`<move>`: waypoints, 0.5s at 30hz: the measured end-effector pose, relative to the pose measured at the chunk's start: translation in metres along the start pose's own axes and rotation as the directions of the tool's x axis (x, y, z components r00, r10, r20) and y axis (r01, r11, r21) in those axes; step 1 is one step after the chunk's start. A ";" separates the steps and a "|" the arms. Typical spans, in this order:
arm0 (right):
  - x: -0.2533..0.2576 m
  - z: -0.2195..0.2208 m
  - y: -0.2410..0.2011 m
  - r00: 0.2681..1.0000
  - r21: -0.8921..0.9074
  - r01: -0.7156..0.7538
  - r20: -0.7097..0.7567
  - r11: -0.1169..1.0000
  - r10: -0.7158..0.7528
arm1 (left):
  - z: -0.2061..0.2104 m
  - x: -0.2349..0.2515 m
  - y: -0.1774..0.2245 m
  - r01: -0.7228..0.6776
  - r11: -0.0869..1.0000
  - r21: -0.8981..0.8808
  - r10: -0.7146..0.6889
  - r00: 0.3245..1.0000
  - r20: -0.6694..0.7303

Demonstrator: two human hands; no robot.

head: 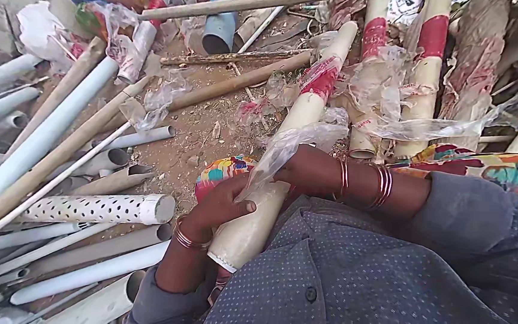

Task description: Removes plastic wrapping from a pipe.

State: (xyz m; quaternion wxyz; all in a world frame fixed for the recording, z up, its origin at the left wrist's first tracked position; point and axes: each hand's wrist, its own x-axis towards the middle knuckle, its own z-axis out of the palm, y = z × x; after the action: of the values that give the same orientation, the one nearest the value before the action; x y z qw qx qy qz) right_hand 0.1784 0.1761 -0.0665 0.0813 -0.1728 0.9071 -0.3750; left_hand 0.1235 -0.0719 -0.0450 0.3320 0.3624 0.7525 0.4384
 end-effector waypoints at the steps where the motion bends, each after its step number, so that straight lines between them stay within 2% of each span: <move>1: -0.003 0.006 0.001 0.993 -0.024 0.060 -0.105 0.998 -0.062 | -0.003 0.003 -0.009 -0.036 0.978 -0.207 0.045 0.998 0.040; 2: -0.005 0.015 0.003 0.963 -0.074 0.133 -0.228 0.988 -0.147 | -0.005 0.008 -0.017 -0.072 0.908 -0.412 0.114 0.990 0.079; 3: -0.007 0.021 0.003 0.917 -0.124 0.196 -0.328 0.973 -0.226 | -0.005 0.013 -0.023 -0.085 0.845 -0.528 0.160 0.982 0.097; 5: -0.011 0.026 -0.001 0.833 -0.232 0.253 -0.442 0.939 -0.333 | 0.000 0.019 -0.024 -0.086 0.827 -0.555 0.137 0.989 0.051; 6: -0.013 0.025 -0.004 0.822 -0.277 0.243 -0.450 0.930 -0.349 | 0.006 0.018 -0.017 -0.061 0.881 -0.469 0.061 0.998 -0.014; 7: -0.016 0.022 -0.007 0.834 -0.302 0.218 -0.437 0.928 -0.338 | 0.011 0.016 -0.011 -0.010 0.939 -0.343 -0.013 0.998 -0.065; 9: -0.024 0.007 -0.020 0.935 -0.208 0.128 -0.302 0.970 -0.188 | 0.019 0.013 -0.006 0.061 0.974 -0.216 -0.083 0.992 -0.096; 11: -0.024 0.001 -0.026 0.947 -0.169 0.093 -0.289 0.981 -0.140 | 0.025 0.015 -0.028 -0.018 0.963 -0.271 -0.009 0.995 -0.098; 13: -0.022 0.000 -0.028 0.937 -0.185 0.086 -0.320 0.979 -0.143 | 0.028 0.021 -0.049 -0.019 0.939 -0.344 -0.001 0.998 -0.059; 15: -0.021 -0.002 -0.024 0.947 -0.222 0.078 -0.288 0.972 -0.142 | 0.029 0.022 -0.058 -0.031 0.940 -0.339 -0.005 0.994 -0.105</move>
State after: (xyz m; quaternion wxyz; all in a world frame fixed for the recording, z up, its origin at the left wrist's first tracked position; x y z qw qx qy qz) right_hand 0.2032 0.1694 -0.0474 -0.0977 -0.1717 0.9320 -0.3041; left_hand 0.1210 -0.0623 -0.1127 0.3469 0.2813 0.6792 0.5824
